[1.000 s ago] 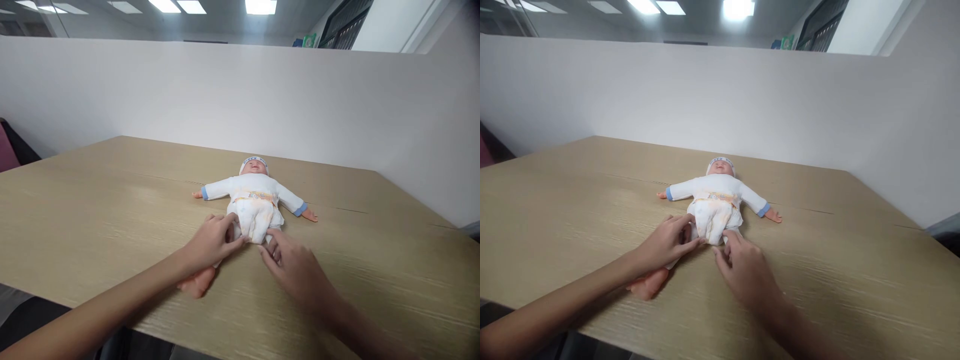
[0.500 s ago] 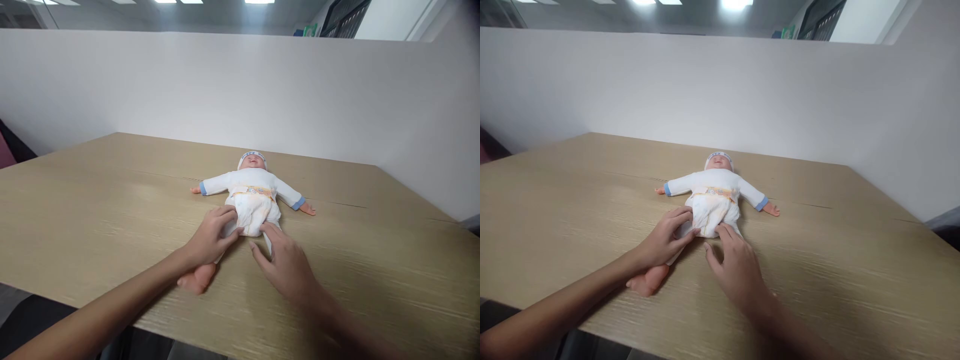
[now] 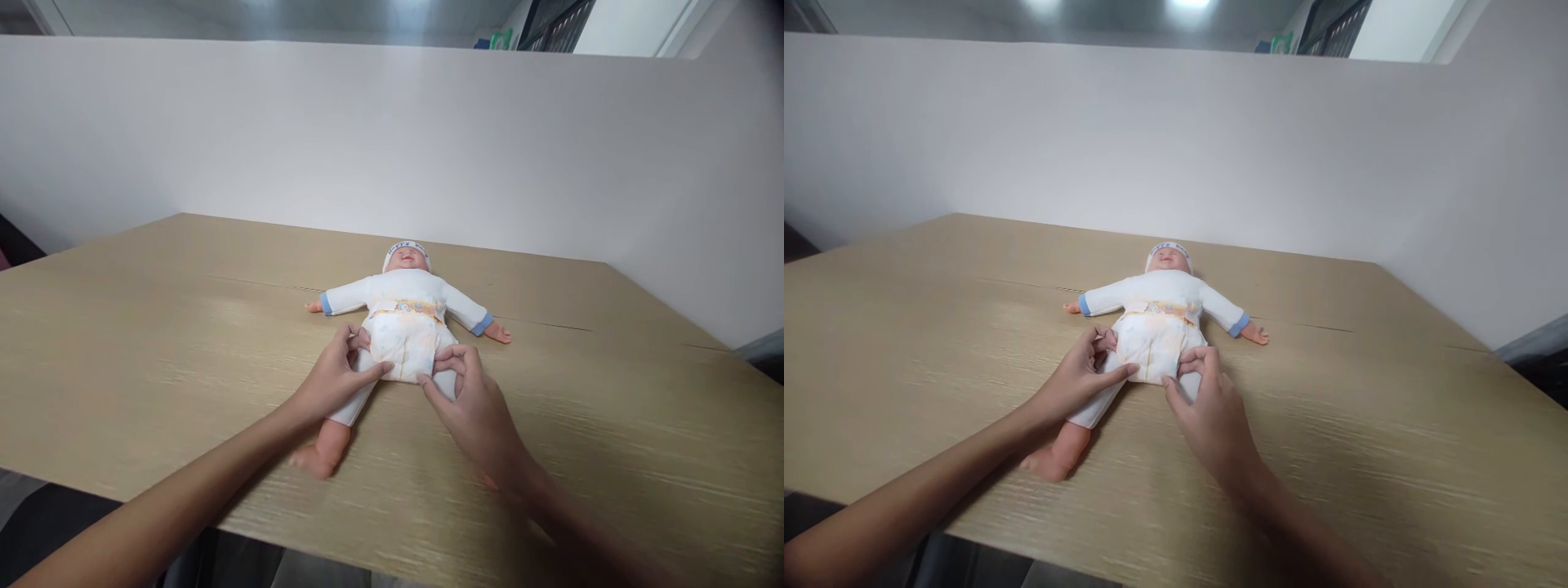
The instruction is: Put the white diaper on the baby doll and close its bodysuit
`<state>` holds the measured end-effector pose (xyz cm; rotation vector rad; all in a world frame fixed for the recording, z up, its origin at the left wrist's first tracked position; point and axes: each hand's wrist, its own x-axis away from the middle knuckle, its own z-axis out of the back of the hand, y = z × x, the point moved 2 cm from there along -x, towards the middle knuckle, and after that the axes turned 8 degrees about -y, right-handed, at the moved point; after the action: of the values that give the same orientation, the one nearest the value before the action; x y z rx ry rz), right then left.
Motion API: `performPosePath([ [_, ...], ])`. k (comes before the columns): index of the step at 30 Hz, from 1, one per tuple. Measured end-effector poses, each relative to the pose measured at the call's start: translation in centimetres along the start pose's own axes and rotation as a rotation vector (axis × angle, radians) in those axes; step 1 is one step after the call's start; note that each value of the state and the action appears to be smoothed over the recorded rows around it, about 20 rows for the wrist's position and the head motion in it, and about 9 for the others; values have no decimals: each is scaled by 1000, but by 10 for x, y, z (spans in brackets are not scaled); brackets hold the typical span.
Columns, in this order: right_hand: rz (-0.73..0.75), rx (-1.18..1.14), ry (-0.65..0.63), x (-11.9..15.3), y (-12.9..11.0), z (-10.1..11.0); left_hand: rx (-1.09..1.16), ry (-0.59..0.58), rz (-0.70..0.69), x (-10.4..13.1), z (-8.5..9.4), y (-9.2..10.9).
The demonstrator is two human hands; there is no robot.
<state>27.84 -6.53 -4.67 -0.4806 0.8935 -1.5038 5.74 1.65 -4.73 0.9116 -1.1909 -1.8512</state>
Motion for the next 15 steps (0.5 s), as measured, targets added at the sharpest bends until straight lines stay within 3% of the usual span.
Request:
performPosePath([
  [7, -10, 13, -65, 1, 1, 7, -117, -39, 124, 4, 4, 5],
  [11, 77, 99, -114, 0, -7, 5, -199, -116, 117, 2, 5, 13],
  [15, 89, 115, -126, -4, -11, 1, -117, -171, 117, -1, 4, 15],
])
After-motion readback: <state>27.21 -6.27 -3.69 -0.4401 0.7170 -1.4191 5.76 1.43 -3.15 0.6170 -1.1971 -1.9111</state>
